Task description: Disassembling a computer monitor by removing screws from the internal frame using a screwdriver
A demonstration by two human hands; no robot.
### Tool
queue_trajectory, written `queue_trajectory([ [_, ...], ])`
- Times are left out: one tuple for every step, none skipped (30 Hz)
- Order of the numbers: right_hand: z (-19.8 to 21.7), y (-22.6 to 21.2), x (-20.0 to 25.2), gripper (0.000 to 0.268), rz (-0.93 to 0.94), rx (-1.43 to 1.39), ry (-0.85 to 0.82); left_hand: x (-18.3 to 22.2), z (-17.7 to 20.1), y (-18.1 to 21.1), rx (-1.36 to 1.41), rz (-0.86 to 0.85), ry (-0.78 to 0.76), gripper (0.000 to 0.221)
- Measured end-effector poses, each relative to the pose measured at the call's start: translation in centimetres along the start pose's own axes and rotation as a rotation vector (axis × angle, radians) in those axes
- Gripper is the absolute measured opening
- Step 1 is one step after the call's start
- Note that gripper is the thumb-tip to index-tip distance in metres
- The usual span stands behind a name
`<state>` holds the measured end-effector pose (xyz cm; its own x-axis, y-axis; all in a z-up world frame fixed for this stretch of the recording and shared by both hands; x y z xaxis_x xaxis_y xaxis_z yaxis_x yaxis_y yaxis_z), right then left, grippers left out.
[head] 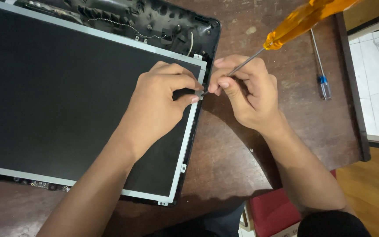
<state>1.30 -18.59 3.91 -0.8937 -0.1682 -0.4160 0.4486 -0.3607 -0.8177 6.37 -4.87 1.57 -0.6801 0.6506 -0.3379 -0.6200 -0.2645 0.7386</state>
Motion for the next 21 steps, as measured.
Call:
queue_trajectory([
  [0.0,0.0,0.0,0.018,-0.007,0.006,0.002,0.0,0.0,0.0,-0.003,0.004,-0.005,0.013],
  [0.0,0.0,0.0,0.018,-0.015,0.013,0.003,-0.1,-0.1,0.0,-0.006,0.008,-0.010,0.012],
  [-0.1,0.0,0.0,0.018,-0.015,0.012,0.002,0.0,-0.1,-0.2,-0.006,0.009,-0.010,0.012],
  [-0.1,-0.1,0.0,0.017,-0.005,0.009,0.002,0.0,-0.1,-0.1,-0.014,-0.011,-0.005,0.014],
  [-0.1,-0.2,-0.1,0.016,0.005,0.005,0.002,0.0,-0.1,-0.1,-0.022,-0.031,0.000,0.016],
  [-0.1,-0.1,0.0,0.016,0.004,0.004,0.002,0.0,-0.1,0.1,-0.022,-0.029,-0.001,0.016],
  [-0.1,0.0,0.0,0.015,0.008,0.005,0.002,0.0,-0.2,0.0,-0.010,-0.005,-0.001,0.014],
  [0.0,0.1,0.1,0.015,0.011,0.005,0.002,0.0,-0.2,0.0,0.002,0.020,-0.001,0.013],
  [-0.1,-0.1,0.0,0.015,0.010,0.006,0.004,0.0,-0.4,0.2,0.003,0.019,-0.002,0.013],
  [0.1,-0.4,-0.1,0.011,0.024,-0.021,0.019,0.0,-0.4,0.8,-0.011,-0.011,0.020,0.013],
  [0.3,-0.7,-0.2,0.012,0.037,-0.047,0.034,0.0,-0.5,1.3,-0.022,-0.043,0.043,0.016],
  [0.2,0.0,0.1,0.012,0.035,-0.044,0.036,0.2,-1.1,1.3,-0.019,-0.045,0.042,0.016],
  [0.6,0.6,0.4,0.020,0.063,-0.041,0.088,0.4,-1.2,1.7,-0.062,-0.094,0.091,0.006],
  [1.0,1.0,0.8,0.029,0.090,-0.038,0.140,0.7,-1.3,2.1,-0.105,-0.143,0.141,0.008],
  [0.8,0.9,0.8,0.029,0.090,-0.036,0.140,0.7,-1.3,2.0,-0.103,-0.145,0.141,0.008],
  [0.8,0.8,0.8,0.024,0.069,-0.047,0.144,0.8,-1.4,2.0,-0.109,-0.150,0.130,0.015],
  [0.7,0.8,0.9,0.018,0.048,-0.060,0.147,0.8,-1.5,2.0,-0.116,-0.153,0.120,0.021],
  [0.9,0.6,0.7,0.018,0.047,-0.060,0.147,0.9,-1.7,1.9,-0.115,-0.152,0.120,0.021],
  [0.6,0.3,0.4,0.018,0.051,-0.064,0.083,0.9,-1.8,1.9,-0.129,-0.154,0.116,0.022],
  [0.4,0.1,0.1,0.024,0.056,-0.069,0.018,1.0,-2.0,2.0,-0.144,-0.156,0.113,0.023],
  [0.6,-0.3,0.0,0.024,0.057,-0.069,0.020,0.9,-2.0,2.0,-0.145,-0.158,0.112,0.023],
])
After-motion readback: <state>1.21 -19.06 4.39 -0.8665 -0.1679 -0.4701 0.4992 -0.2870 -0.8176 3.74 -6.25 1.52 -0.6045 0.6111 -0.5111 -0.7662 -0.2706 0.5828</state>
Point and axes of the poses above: each hand's wrist, its own x-axis away from the middle knuckle, its own z-axis out of the back of the hand, y = z × x, the point moved 8 cm from there along -x, towards the middle knuckle, and after that the axes turned 10 degrees about -z, right-handed, at the moved point
